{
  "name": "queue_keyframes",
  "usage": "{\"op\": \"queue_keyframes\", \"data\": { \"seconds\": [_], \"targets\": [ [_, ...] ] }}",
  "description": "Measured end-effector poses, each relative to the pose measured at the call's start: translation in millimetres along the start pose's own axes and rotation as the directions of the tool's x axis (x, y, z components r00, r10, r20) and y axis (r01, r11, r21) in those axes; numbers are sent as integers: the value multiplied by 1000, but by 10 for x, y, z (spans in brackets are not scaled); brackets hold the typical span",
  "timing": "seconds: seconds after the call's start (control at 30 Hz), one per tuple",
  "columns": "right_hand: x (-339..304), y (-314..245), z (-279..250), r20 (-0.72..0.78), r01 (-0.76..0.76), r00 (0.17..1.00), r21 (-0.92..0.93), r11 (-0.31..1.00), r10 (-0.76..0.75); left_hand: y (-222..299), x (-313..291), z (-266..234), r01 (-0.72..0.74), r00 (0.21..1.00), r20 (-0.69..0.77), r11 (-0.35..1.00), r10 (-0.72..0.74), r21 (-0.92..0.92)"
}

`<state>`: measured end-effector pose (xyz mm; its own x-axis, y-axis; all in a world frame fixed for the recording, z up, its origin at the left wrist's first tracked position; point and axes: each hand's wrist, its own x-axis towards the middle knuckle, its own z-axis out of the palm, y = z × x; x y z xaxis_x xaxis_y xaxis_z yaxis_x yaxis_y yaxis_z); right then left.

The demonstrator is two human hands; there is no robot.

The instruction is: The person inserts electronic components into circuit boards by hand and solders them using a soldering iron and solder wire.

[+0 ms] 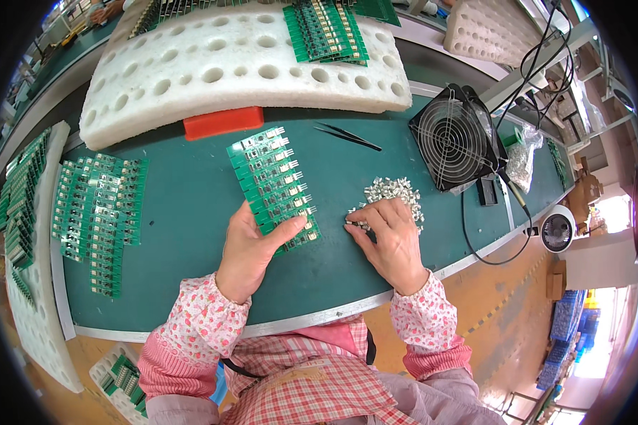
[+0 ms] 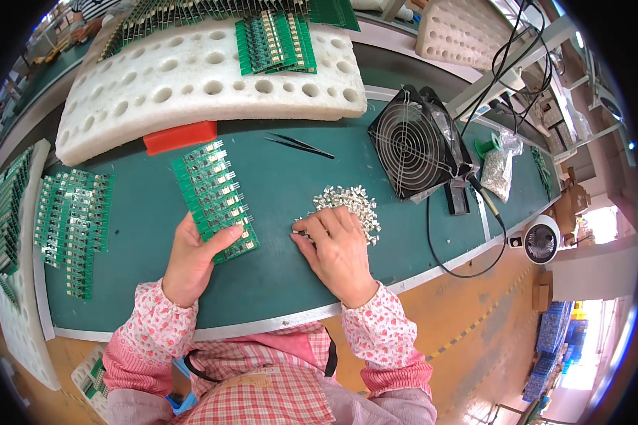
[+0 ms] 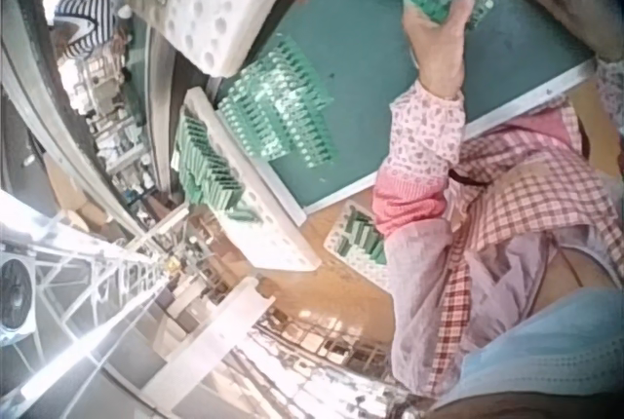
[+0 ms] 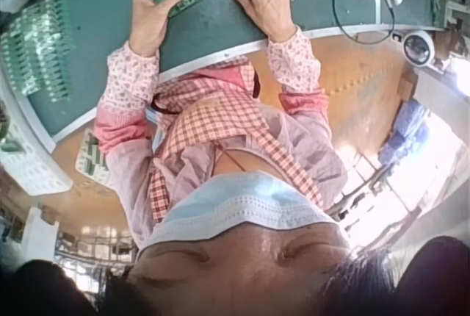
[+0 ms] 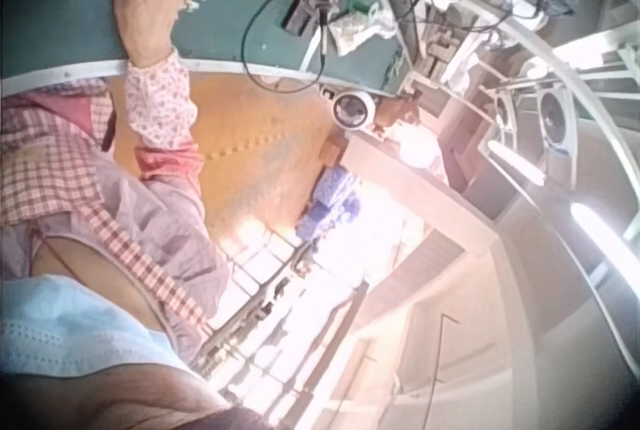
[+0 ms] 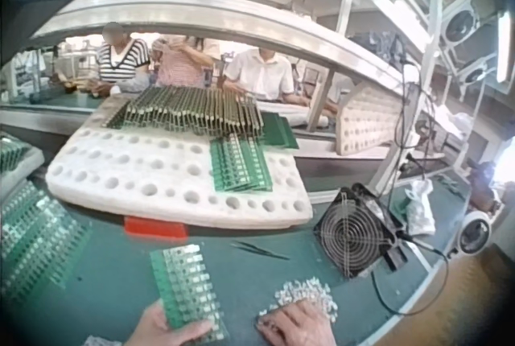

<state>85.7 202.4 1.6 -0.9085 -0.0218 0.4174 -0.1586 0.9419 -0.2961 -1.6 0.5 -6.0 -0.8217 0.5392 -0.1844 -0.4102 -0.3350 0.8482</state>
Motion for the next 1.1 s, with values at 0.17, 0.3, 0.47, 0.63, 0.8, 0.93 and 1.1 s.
{"op": "queue_keyframes", "data": {
  "seconds": [0.17,0.3,0.47,0.63,0.8,0.93,1.1],
  "targets": [
    [31,-65,23,2,64,998,2,998,-64,37,-20,4,-2,1000,-1,1000,2,-4],
    [20,-111,18,-13,-38,999,-16,999,38,22,-14,9,1,1000,-7,1000,-1,-5],
    [-10,-133,17,4,-117,993,-49,992,117,27,-15,-2,8,1000,0,1000,-8,-9],
    [14,-133,68,-24,-43,999,4,999,43,28,-7,0,18,1000,6,1000,-17,-7],
    [35,-194,-10,119,-323,946,463,826,303,48,-17,12,15,1000,13,1000,-15,-18],
    [79,-177,11,326,-445,879,823,353,347,49,-24,8,8,1000,15,1000,-8,-5],
    [162,-251,8,465,-526,826,839,140,319,36,-21,8,-15,1000,24,1000,15,10]
  ]
}}
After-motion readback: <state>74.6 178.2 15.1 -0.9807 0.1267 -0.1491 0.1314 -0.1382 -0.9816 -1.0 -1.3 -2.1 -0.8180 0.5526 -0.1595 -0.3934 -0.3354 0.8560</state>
